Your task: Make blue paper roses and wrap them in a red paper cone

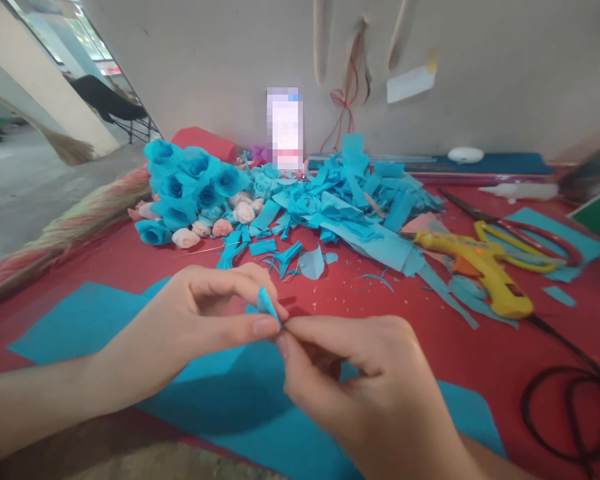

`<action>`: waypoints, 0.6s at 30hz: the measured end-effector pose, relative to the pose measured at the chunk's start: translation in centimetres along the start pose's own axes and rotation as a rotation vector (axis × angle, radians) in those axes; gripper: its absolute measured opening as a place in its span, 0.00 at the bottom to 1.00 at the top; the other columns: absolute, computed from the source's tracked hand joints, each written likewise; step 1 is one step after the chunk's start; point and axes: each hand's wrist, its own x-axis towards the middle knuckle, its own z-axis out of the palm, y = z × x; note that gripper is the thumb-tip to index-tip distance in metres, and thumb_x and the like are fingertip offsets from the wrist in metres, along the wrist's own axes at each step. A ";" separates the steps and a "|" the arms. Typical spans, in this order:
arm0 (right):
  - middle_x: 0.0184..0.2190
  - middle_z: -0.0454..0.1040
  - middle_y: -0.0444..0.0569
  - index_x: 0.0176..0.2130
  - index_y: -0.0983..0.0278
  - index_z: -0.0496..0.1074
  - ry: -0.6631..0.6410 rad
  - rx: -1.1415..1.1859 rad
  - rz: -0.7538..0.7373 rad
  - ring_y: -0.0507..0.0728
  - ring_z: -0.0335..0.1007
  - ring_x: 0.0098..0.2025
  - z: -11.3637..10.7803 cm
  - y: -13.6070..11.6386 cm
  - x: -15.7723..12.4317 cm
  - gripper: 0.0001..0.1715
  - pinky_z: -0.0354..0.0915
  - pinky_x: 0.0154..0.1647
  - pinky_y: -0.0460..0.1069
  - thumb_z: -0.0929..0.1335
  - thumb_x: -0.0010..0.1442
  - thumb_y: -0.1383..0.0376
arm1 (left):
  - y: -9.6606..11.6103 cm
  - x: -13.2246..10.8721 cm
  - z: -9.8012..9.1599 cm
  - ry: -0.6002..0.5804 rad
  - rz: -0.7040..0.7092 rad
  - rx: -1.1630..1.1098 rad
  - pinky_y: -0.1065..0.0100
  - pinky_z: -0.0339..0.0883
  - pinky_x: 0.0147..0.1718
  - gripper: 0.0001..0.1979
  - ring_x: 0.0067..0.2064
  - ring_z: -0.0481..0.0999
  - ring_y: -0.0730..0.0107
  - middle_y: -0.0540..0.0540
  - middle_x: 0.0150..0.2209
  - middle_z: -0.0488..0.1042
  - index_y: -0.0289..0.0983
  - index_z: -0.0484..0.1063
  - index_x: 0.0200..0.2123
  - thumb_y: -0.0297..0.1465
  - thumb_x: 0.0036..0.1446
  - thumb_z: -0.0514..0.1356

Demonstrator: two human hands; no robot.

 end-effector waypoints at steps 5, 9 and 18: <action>0.09 0.61 0.38 0.19 0.63 0.67 -0.034 0.032 0.025 0.44 0.53 0.10 -0.1 0.1 0.1 0.15 0.50 0.09 0.37 0.62 0.55 0.64 | 0.4 -0.1 -0.1 -0.001 0.019 0.064 0.70 0.59 0.34 0.07 0.33 0.65 0.74 0.51 0.28 0.68 0.37 0.70 0.23 0.32 0.50 0.58; 0.09 0.59 0.38 0.18 0.63 0.66 -0.039 0.095 0.015 0.43 0.50 0.10 -0.3 0.3 0.1 0.17 0.46 0.08 0.38 0.61 0.56 0.64 | 0.4 -0.1 -0.2 0.014 0.000 0.106 0.70 0.59 0.34 0.07 0.32 0.65 0.74 0.51 0.29 0.68 0.37 0.70 0.24 0.33 0.50 0.58; 0.16 0.68 0.39 0.23 0.63 0.68 -0.151 0.234 0.164 0.43 0.55 0.11 -0.2 0.2 0.1 0.11 0.55 0.11 0.36 0.62 0.54 0.66 | 0.2 -0.1 0.0 0.011 0.004 0.049 0.74 0.56 0.30 0.07 0.28 0.61 0.79 0.54 0.23 0.65 0.36 0.71 0.23 0.29 0.50 0.57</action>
